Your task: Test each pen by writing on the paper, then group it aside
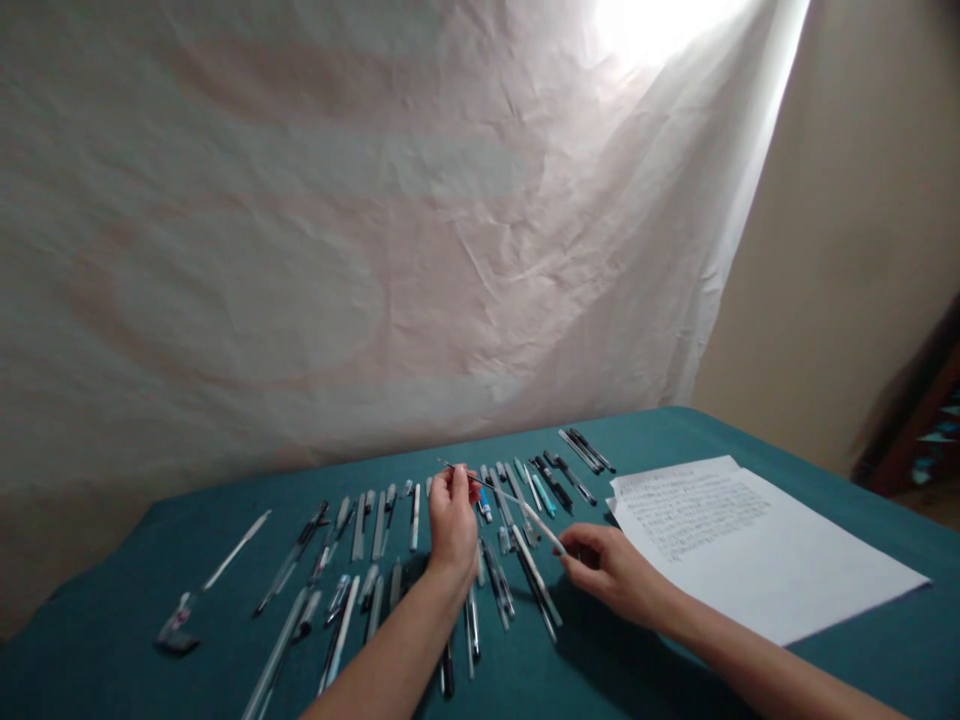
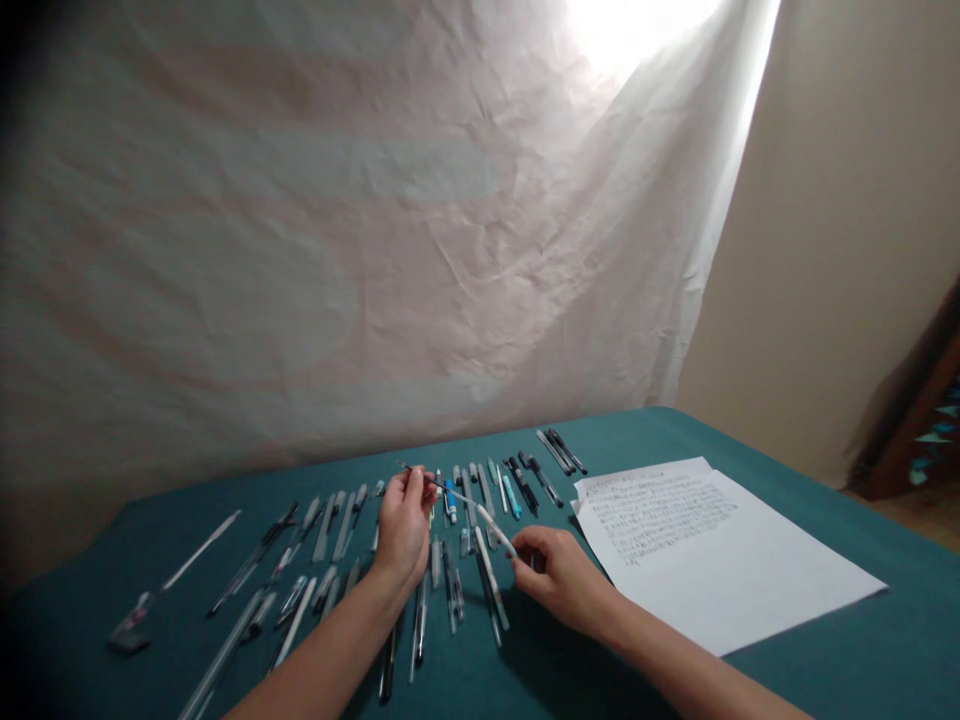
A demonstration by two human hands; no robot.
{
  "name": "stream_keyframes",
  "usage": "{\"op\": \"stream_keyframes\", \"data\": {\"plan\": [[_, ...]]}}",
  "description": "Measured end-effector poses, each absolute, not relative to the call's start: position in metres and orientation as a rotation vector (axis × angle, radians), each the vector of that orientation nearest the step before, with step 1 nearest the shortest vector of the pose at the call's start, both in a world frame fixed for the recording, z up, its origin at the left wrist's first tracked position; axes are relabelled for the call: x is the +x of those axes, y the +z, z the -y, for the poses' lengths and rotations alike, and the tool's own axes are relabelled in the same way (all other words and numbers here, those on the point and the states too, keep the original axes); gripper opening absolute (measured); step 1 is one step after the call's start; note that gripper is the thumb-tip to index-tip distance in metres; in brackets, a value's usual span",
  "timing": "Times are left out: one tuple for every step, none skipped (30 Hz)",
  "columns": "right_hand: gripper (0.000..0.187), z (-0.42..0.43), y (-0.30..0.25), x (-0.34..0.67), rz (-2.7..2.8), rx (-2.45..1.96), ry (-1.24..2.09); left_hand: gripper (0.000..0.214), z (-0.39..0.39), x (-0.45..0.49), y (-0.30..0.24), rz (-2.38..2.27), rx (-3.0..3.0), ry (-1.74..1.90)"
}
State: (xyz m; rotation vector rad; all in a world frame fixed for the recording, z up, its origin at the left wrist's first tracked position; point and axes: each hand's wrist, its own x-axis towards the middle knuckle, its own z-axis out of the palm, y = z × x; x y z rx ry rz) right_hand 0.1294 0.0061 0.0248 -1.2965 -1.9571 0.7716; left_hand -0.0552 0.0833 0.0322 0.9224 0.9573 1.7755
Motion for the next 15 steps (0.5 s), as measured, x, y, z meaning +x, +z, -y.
{"op": "stream_keyframes", "data": {"plan": [[0.017, -0.006, 0.025, 0.129, 1.957, -1.297, 0.773, 0.027, -0.083, -0.055, 0.032, -0.96, 0.928, 1.771], [0.017, -0.006, 0.025, 0.129, 1.957, -1.299, 0.775, 0.027, -0.083, -0.055, 0.032, -0.962, 0.934, 1.767], [0.017, -0.006, 0.025, 0.129, 1.958, -1.301, 0.776, 0.028, -0.084, -0.055, 0.031, -0.964, 0.941, 1.764], [0.018, -0.006, 0.025, 0.13, 1.957, -1.304, 0.773, 0.028, -0.084, -0.055, 0.031, -0.966, 0.949, 1.761], [0.018, -0.006, 0.025, 0.13, 1.956, -1.308, 0.769, 0.028, -0.085, -0.055, 0.031, -0.968, 0.957, 1.759], [0.018, -0.006, 0.025, 0.13, 1.956, -1.31, 0.764, 0.028, -0.085, -0.056, 0.031, -0.971, 0.967, 1.757], [0.018, -0.006, 0.026, 0.13, 1.956, -1.312, 0.761, 0.028, -0.086, -0.056, 0.031, -0.973, 0.978, 1.756], [0.018, -0.005, 0.026, 0.13, 1.958, -1.312, 0.76, 0.028, -0.086, -0.057, 0.031, -0.975, 0.991, 1.756], [0.018, -0.005, 0.027, 0.13, 1.96, -1.311, 0.758, 0.028, -0.086, -0.057, 0.032, -0.978, 1.006, 1.757], [0.018, -0.004, 0.028, 0.13, 1.966, -1.308, 0.755, 0.028, -0.086, -0.057, 0.033, -0.98, 1.022, 1.757], [0.018, -0.004, 0.029, 0.13, 1.972, -1.306, 0.751, 0.028, -0.084, -0.056, 0.034, -0.979, 1.039, 1.757], [0.018, -0.003, 0.029, 0.13, 1.977, -1.305, 0.744, 0.028, -0.083, -0.056, 0.036, -0.98, 1.061, 1.756], [0.018, -0.003, 0.03, 0.129, 1.983, -1.305, 0.736, 0.027, -0.081, -0.055, 0.038, -0.983, 1.091, 1.754], [0.018, -0.003, 0.03, 0.129, 1.989, -1.305, 0.727, 0.027, -0.079, -0.055, 0.04, -0.986, 1.125, 1.75], [0.019, -0.003, 0.03, 0.129, 1.993, -1.306, 0.72, 0.027, -0.077, -0.054, 0.042, -0.989, 1.16, 1.745]]}}
